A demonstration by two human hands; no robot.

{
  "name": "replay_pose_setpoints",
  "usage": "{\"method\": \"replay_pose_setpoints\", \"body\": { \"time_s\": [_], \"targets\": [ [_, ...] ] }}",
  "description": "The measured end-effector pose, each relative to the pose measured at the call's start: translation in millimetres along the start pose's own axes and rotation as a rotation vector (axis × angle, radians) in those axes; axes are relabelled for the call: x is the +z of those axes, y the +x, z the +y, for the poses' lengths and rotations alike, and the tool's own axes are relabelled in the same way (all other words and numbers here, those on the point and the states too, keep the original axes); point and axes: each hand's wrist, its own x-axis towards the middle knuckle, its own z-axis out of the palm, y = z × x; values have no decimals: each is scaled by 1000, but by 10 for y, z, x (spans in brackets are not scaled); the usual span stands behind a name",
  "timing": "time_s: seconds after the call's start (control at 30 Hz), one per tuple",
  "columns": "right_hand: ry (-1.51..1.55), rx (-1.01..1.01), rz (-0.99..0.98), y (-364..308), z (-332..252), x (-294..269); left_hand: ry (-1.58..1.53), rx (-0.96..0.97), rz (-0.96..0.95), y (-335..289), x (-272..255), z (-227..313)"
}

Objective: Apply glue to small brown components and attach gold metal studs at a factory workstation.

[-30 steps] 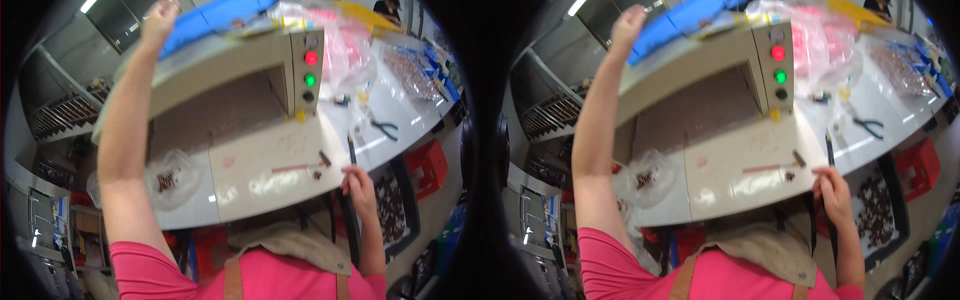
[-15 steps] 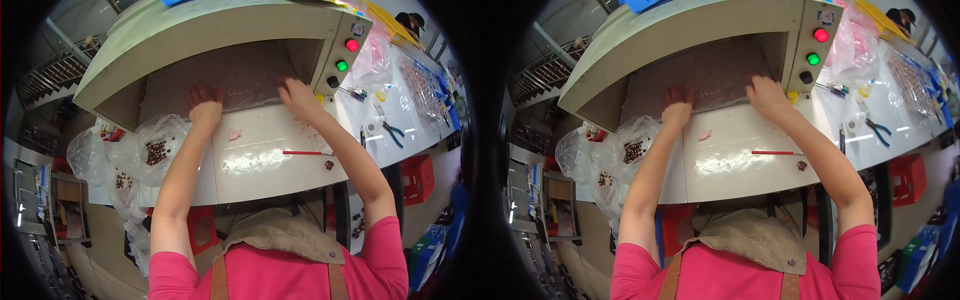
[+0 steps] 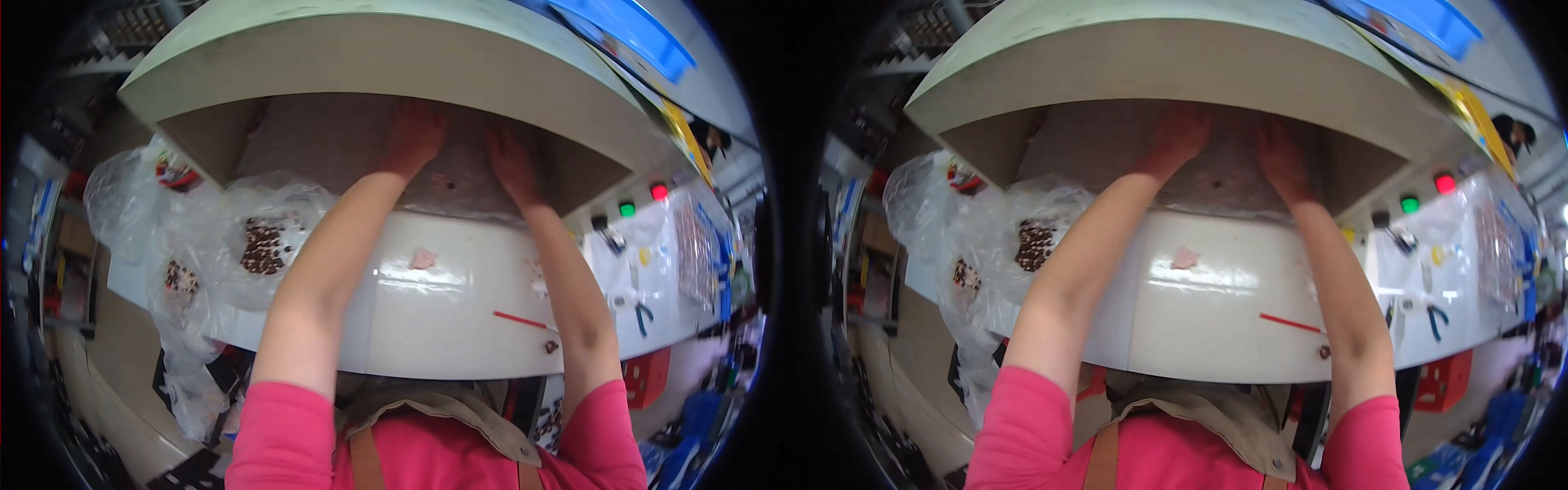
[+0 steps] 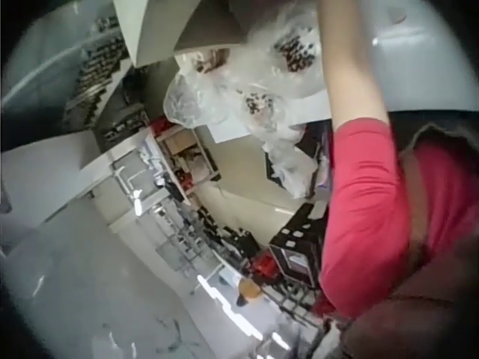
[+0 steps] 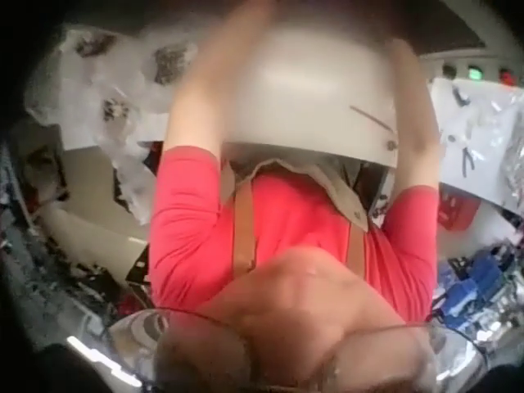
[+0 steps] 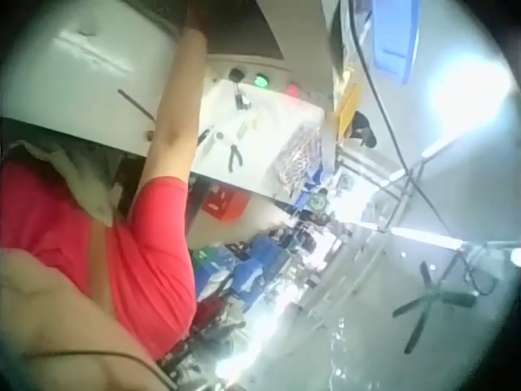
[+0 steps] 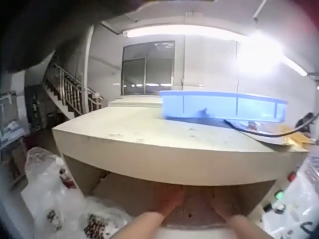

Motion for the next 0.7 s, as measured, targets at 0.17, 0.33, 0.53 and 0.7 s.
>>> {"method": "replay_pose_setpoints", "body": {
  "time_s": [0.17,0.33,0.53,0.7],
  "targets": [
    [-70,-184,79,204,422,288,-128,247,76,207,-72,-76],
    [37,-233,-7,294,159,442,-99,421,-103,163,245,-178],
    [102,-280,-24,-15,80,215,-305,360,-304,-302,-3,223],
    [63,-46,-99,-519,-223,-4,-107,317,-328,-801,-151,339]
  ]
}}
